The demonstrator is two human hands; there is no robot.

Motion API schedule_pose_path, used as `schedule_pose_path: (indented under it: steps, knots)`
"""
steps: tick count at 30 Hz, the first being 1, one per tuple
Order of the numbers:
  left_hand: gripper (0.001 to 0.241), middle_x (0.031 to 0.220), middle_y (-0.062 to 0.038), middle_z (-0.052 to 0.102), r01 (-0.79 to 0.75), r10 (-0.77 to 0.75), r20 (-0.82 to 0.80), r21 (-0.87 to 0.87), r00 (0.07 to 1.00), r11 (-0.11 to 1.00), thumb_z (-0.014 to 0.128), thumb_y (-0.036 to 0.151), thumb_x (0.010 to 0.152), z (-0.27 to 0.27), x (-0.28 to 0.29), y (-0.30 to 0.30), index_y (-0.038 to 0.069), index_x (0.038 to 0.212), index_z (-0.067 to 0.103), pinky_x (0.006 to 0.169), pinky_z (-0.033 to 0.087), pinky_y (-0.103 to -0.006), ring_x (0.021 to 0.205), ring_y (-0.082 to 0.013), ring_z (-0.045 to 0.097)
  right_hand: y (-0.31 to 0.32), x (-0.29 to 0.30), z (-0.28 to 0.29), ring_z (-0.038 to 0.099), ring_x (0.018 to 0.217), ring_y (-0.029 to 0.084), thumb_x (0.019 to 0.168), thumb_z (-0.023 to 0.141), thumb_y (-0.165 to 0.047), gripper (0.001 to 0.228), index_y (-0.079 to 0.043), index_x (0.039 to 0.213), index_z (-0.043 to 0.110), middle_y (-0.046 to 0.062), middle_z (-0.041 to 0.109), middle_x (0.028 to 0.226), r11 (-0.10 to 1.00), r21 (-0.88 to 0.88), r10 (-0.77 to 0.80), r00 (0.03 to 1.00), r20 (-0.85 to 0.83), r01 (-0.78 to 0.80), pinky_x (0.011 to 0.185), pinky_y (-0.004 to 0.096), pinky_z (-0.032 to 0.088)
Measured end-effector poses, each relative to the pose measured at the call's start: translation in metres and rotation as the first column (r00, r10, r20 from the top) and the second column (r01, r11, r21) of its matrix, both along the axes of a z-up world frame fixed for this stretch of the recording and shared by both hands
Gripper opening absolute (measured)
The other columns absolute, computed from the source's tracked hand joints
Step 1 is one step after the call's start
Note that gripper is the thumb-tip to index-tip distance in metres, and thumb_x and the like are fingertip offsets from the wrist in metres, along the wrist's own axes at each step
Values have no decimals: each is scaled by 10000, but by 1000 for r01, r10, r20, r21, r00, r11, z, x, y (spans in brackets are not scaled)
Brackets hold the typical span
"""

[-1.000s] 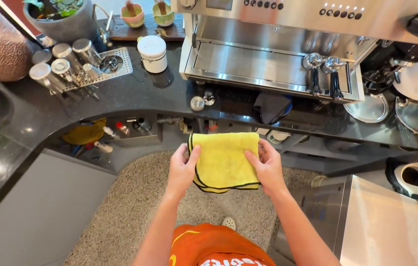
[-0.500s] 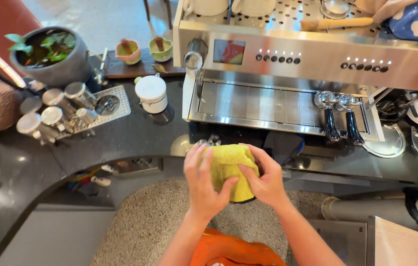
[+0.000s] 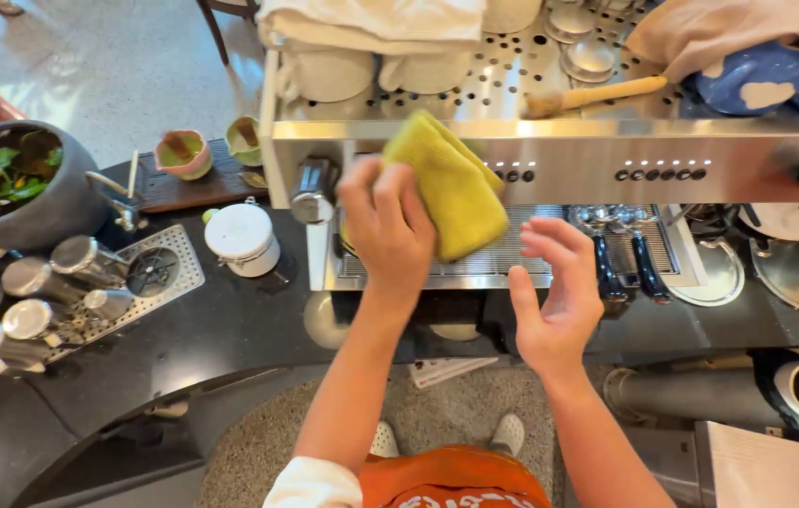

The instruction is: The person is cleaning the front panel and group heads of an espresso machine with a cloth and emptying coffee grounds.

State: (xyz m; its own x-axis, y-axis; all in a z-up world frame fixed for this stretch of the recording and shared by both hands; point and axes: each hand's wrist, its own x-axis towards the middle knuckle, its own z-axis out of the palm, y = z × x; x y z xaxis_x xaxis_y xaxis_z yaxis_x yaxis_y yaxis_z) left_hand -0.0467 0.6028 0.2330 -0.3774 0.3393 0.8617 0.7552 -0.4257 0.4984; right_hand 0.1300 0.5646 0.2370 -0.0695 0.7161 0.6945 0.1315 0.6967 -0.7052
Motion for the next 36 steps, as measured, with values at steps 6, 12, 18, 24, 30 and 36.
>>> schedule_pose_path:
  steps: [6,12,18,24,30,36]
  knots:
    - [237,1450,-166,562,-335,347,-187,95,919,938,506,43,1055,-35,8,52,71,1245,645,1256,350,-572,1421,-356,511,23,58,-21,588,1218,249,912,688,24,154,-12,1062,675,125,582,1300,999,-1,54,991,121,-54,1075,350,479]
    - [551,1603,-217,416,-326,286,-296,-93,911,941,528,320,1037,4,36,44,-3,1483,552,1289,183,-594,1539,-415,324,51,118,-32,619,1088,214,876,693,64,160,-7,1019,680,129,594,1277,984,-89,164,977,136,-153,981,328,514]
    - [518,1554,-173,485,-281,212,-371,-142,904,949,572,346,1051,8,80,58,30,1461,565,1267,239,-571,1499,-389,388,66,151,-28,600,1002,200,863,698,69,152,1,998,679,132,615,1239,974,-78,222,965,141,-213,920,319,513]
    - [471,1515,-122,544,-235,137,-475,-154,869,960,641,346,1049,17,136,73,66,1426,600,1250,290,-516,1454,-333,465,68,169,-26,612,977,192,858,697,73,157,11,1001,681,139,618,1221,982,-77,182,978,104,-175,901,312,525]
    - [472,1517,-127,547,-144,15,-512,-212,859,967,638,334,1050,26,188,86,44,1421,605,1224,311,-504,1434,-330,484,65,175,-32,628,974,190,866,682,85,150,32,1006,678,148,622,1220,986,-100,140,990,30,-136,902,301,535]
    - [474,1508,-111,551,-63,-65,-511,-230,857,971,651,306,1038,30,217,92,43,1429,602,1227,324,-493,1431,-313,491,59,176,-31,633,1018,203,871,670,96,141,38,999,678,156,621,1218,988,-117,105,994,7,-103,929,301,531]
